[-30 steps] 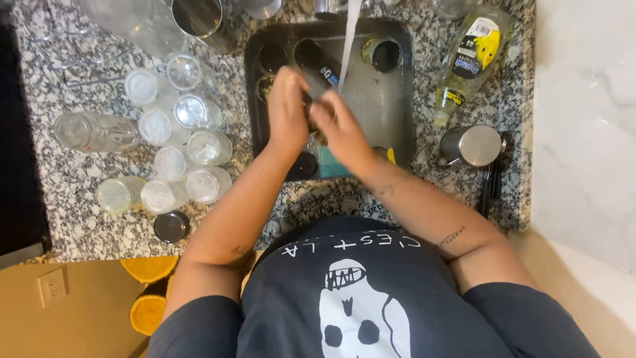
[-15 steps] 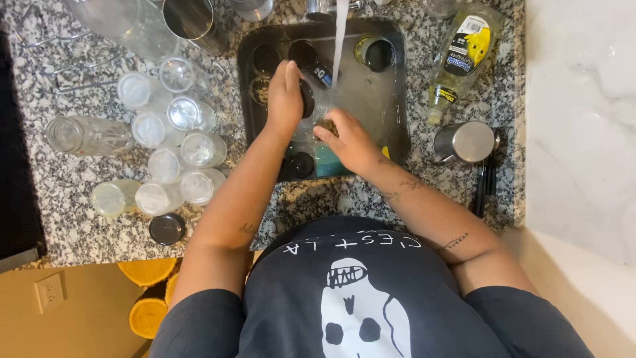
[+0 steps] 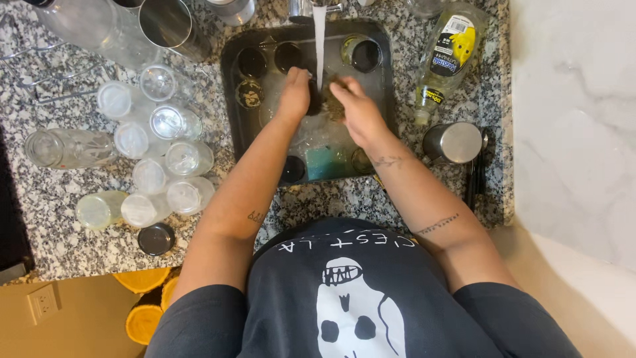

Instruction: The person scrubs the inside of small glass jars with a green sponge, rinses them under running water, and uses a yellow brush to clean the lids. The cleaned jars and lids are placed on the countertop next to other jars.

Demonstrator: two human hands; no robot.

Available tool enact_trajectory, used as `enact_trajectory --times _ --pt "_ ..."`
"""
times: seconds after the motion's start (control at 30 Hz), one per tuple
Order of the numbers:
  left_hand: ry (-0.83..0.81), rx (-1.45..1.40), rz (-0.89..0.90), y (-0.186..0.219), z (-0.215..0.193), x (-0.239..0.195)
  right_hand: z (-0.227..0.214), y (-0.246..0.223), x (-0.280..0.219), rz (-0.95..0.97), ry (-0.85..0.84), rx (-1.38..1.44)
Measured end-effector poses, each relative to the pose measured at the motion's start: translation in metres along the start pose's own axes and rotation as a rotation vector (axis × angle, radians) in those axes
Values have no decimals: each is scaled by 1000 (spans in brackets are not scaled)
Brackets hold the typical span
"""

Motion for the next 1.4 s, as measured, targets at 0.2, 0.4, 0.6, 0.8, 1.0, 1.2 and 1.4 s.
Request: enact_trajectory --times 0.2,0.4,0.6,0.8,1.0,1.2,1.4 --pt "-42 -774 -1056 72 -108 -31 34 -28 22 -333 39 -382" --pt "18 -1338 -1069 72 -86 -62 17 11 61 -349 24 -34" --pt "50 -1489 -1067 95 -98 -80 4 17 48 -365 116 22" --pt "372 -1265 -585 90 -119 -82 36 15 13 -664 70 -405" --pt "297 -895 -282 117 -167 -72 60 -16 -47 -964 73 -442" --pt "296 -914 -175 135 -167 -68 47 -33 -35 -929 -49 -339" --pt "337 -837 -303 131 -172 -76 69 -32 -53 -1160 -86 -507"
Point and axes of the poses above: each hand's wrist, its own x-axis towards the middle knuckle, its own z-axis out of the palm, y = z × x, the point moved 9 cm from there along x, towards the middle knuckle, and after that the axes turned 5 degrees about y, right-handed, at the moved point
